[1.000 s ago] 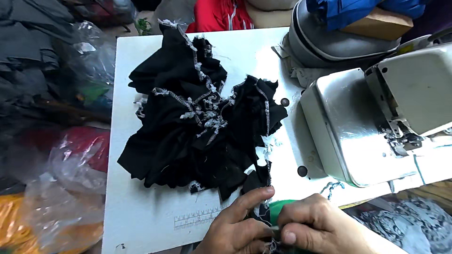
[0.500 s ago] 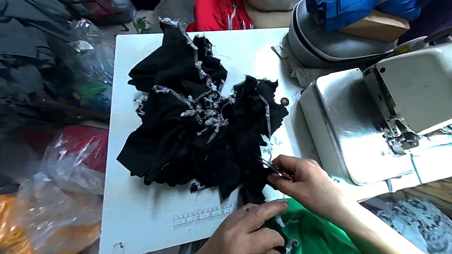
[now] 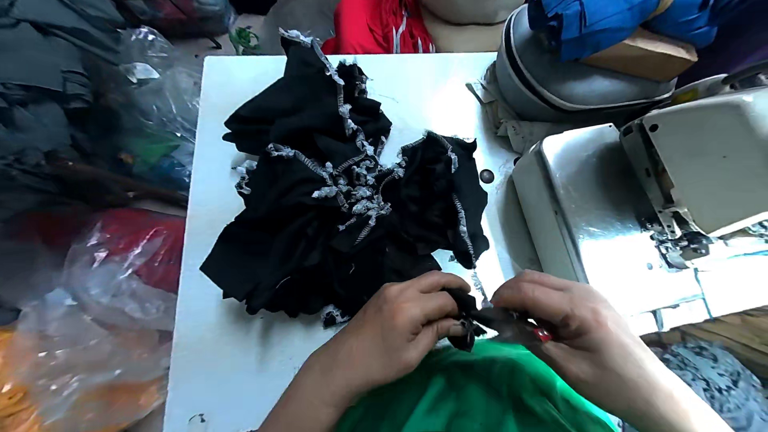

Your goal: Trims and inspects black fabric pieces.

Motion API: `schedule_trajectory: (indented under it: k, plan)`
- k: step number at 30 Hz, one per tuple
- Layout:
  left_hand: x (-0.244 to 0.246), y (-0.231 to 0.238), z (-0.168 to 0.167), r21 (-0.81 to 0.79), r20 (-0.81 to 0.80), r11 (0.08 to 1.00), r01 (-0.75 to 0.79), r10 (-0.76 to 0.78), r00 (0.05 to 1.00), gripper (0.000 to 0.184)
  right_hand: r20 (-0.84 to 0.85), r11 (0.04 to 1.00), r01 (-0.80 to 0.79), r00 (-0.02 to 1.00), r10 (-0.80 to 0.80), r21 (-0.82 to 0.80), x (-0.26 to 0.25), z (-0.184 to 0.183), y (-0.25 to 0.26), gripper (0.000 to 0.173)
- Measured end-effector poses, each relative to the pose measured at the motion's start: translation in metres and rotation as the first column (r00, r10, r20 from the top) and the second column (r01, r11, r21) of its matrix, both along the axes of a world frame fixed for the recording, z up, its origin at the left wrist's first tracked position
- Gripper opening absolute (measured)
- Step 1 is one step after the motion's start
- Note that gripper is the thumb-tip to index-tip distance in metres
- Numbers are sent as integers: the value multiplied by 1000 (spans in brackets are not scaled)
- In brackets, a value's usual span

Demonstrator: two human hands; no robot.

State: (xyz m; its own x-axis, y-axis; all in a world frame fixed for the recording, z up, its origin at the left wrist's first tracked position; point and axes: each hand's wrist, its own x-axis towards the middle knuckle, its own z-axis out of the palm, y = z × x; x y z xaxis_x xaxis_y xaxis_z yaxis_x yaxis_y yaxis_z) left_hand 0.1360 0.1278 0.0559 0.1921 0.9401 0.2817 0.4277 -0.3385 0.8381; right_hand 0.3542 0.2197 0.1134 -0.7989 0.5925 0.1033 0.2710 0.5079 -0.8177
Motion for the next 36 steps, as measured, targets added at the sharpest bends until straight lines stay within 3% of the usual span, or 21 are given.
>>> schedule_trajectory:
  k: [3,6,10,12,14,16,18,21,25,27,31,36]
  plan:
    - [-3,-9,2,74,29,968,-240,239,971,27,75,951,261,965,-252,-165,2,-1,1,7]
    - [-6,-28,7,226,-67,914,-338,361,930,25,99,784,433,894,-438,-445,-5,-1,4,9]
    - [10,-59,-9,239,-181,940,-242,288,940,19,28,505,341,848,-529,-793,-19,-3,3,12]
    - [15,-69,-20,190,-193,969,-157,194,962,21,14,476,310,849,-529,-823,-24,-4,2,15]
    - [13,-74,-17,89,-121,988,-126,136,983,23,33,535,329,872,-489,-778,-24,-4,0,13]
    - [7,-74,-10,2,117,982,-191,189,975,26,70,628,352,901,-427,-694,-24,-5,-3,13]
    - [4,-64,-2,-8,332,971,-238,227,916,25,85,682,331,926,-369,-652,-24,-4,-5,15]
    - [12,-47,13,-22,503,976,-218,199,841,22,92,725,269,957,-274,-634,-24,0,-9,9]
    - [36,-37,20,-187,544,951,-247,310,780,19,47,759,182,979,-196,-625,-21,1,-16,4]
    - [43,-36,19,-295,537,911,-289,408,739,16,28,777,155,984,-174,-610,-18,0,-19,9]
    - [49,-40,20,-406,593,878,-254,465,657,16,22,825,105,993,-112,-555,-11,-3,-23,17]
    - [47,-42,20,-463,532,856,-231,477,700,20,-10,953,-16,1000,14,-304,-8,-3,-27,26]
